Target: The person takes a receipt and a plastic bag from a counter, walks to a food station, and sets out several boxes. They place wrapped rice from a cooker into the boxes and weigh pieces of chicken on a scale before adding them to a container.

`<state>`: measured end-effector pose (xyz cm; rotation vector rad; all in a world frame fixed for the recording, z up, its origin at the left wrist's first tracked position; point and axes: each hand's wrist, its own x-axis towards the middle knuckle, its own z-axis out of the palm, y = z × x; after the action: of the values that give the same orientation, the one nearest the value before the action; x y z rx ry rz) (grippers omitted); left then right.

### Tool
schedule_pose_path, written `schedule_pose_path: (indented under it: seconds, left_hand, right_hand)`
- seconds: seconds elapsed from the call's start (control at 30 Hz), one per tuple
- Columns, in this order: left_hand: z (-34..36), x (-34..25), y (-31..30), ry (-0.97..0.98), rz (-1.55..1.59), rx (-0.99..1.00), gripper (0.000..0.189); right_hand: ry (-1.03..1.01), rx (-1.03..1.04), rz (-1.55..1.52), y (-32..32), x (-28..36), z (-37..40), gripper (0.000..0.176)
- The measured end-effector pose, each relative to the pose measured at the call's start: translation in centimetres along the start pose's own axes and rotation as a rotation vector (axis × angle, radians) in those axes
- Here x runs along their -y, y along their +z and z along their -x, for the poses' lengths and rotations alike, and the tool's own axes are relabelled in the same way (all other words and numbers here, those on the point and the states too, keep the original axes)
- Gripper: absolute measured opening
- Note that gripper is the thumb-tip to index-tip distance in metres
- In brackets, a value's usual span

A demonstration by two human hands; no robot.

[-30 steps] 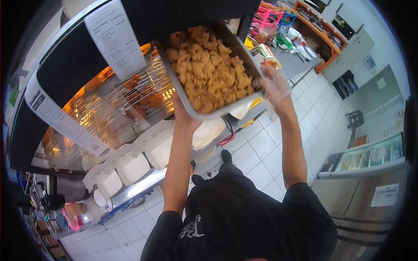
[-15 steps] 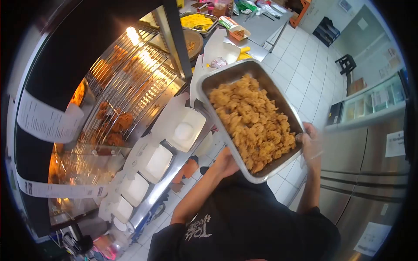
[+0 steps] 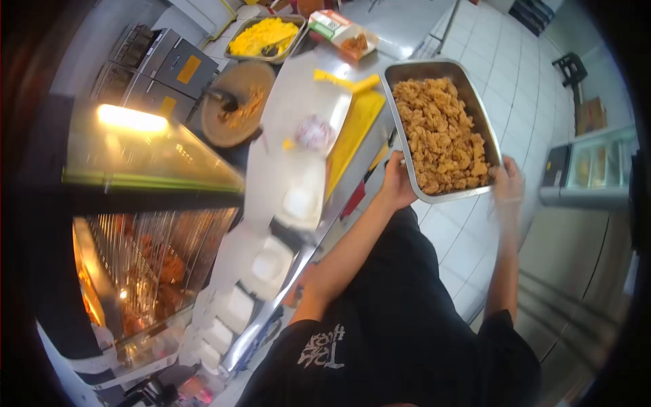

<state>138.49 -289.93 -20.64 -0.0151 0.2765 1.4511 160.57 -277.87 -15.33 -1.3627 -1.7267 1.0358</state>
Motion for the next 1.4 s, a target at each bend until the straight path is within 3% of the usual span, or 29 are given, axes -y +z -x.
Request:
schedule_pose_path:
  seconds: [0.23, 0.3, 0.4, 0.47, 0.57, 0.6, 0.63, 0.67, 0.7, 0.73, 0.77, 0.8, 0.83, 0.87, 0.9, 0.93, 0.97, 1.03, 1.07, 1.13, 1.17, 1.23, 1.3, 1.37, 1.4]
  left_hand:
    - [-18.8, -7.8, -0.8, 0.108, 0.044, -0.147, 0.061]
    - [-22.2, -9.7, -0.1, 0.189, -0.018, -0.348, 0.055]
    - [-24.9, -10.7, -2.4, 0.173, -0.109, -0.55, 0.048]
    - [-25.0, -11.6, -2.6, 0.165, -0.196, -0.695, 0.038]
    - [-22.7, -10.2, -0.5, 0.308, -0.258, -0.858, 0.03]
    - [-21.1, -10.0, 0.0, 0.365, -0.229, -0.899, 0.03]
    - [-19.0, -9.8, 0.3, 0.364, -0.325, -0.78, 0.029]
    - [-17.0, -9.4, 0.6, 0.367, -0.425, -0.664, 0.029]
    - [-14.7, -8.5, 0.6, 0.447, -0.391, -0.733, 0.029]
    - [-12.3, -7.5, 0.1, 0.362, -0.521, -0.734, 0.032]
    - [-10.4, -6.9, 0.5, 0.26, -0.636, -0.735, 0.038]
    - [-8.5, -5.8, 1.4, 0.336, -0.597, -0.807, 0.038]
    - [-6.4, -4.9, 2.2, 0.313, -0.611, -0.883, 0.045]
    - [-4.4, -4.1, 2.8, 0.284, -0.625, -0.95, 0.053]
    - [-2.3, -3.8, 3.3, 0.292, -0.51, -1.002, 0.056]
    - [-0.1, -2.3, 3.7, 0.304, -0.396, -1.038, 0.06]
    - [3.3, 0.6, 2.1, 0.364, -0.419, -1.08, 0.064]
    - [9.1, 2.9, 4.2, 0.344, -0.442, -1.316, 0.071]
    - [12.6, 6.6, -0.9, 0.432, -0.614, -1.37, 0.07]
    - [21.9, 10.4, -3.3, 0.326, -0.623, -1.396, 0.057]
    - [26.2, 11.3, -3.5, 0.14, -0.443, -1.576, 0.053]
    - [36.6, 15.0, -5.9, 0.232, -0.255, -1.719, 0.046]
    - [47.1, 17.1, -8.7, 0.397, -0.113, -1.896, 0.044]
    - [56.8, 17.2, -10.6, 0.482, -0.07, -2.124, 0.045]
    - [60.9, 17.3, -11.7, 0.548, -0.111, -2.254, 0.044]
  right_hand:
    - [-0.016, 0.089, 0.086, 5.0, -4.7, -22.4, 0.031]
    - [-0.033, 0.185, 0.065, 6.9, -5.5, -27.5, 0.029]
    - [-0.135, 0.21, 0.3, 9.6, -5.9, -32.5, 0.028]
    - [-0.17, 0.29, 0.296, 11.8, -5.9, -35.2, 0.029]
    - [-0.107, 0.33, 0.264, 14.7, -6.8, -38.8, 0.031]
    - [-0.182, 0.385, 0.355, 15.6, -8.2, -40.7, 0.031]
    - [-0.267, 0.444, 0.442, 16.7, -10.3, -43.2, 0.03]
    - [-0.48, 0.418, 0.525, 17.5, -12.0, -45.5, 0.029]
    - [-0.705, 0.397, 0.577, 18.4, -13.8, -47.7, 0.027]
    - [-1.017, 0.457, 0.733, 18.7, -15.8, -50.7, 0.025]
    - [-0.571, 0.611, 0.582, 19.3, -13.7, -52.4, 0.027]
    - [-0.772, 0.51, 0.642, 19.5, -14.8, -55.3, 0.029]
    - [-0.424, 0.488, 0.44, 19.6, -10.0, -53.8, 0.032]
    - [-0.455, 0.438, 0.617, 19.3, -7.9, -54.3, 0.037]
    - [-0.535, 0.285, 0.504, 19.3, -4.2, -52.4, 0.041]
    - [-0.77, 0.074, 0.525, 19.5, -5.6, -54.9, 0.039]
    - [-0.795, -0.069, 0.489, 18.2, -1.9, -50.3, 0.038]
    - [-0.39, -0.094, 0.294, 19.5, 5.5, -44.5, 0.037]
    - [-0.419, -0.075, 0.262, 19.9, 8.7, -40.9, 0.037]
    - [-0.447, 0.118, -0.005, 21.7, 13.1, -34.6, 0.035]
    - [-0.466, 0.139, -0.033, 23.0, 14.4, -31.8, 0.035]
    - [-1.051, 0.296, -0.09, 25.0, 17.0, -24.9, 0.033]
    - [-1.432, 0.38, -0.355, 26.5, 19.3, -14.6, 0.025]
    - [-1.032, 0.885, -0.72, 28.7, 18.9, -3.2, 0.02]
    - [-1.325, 1.018, -0.665, 28.9, 20.7, 2.5, 0.021]
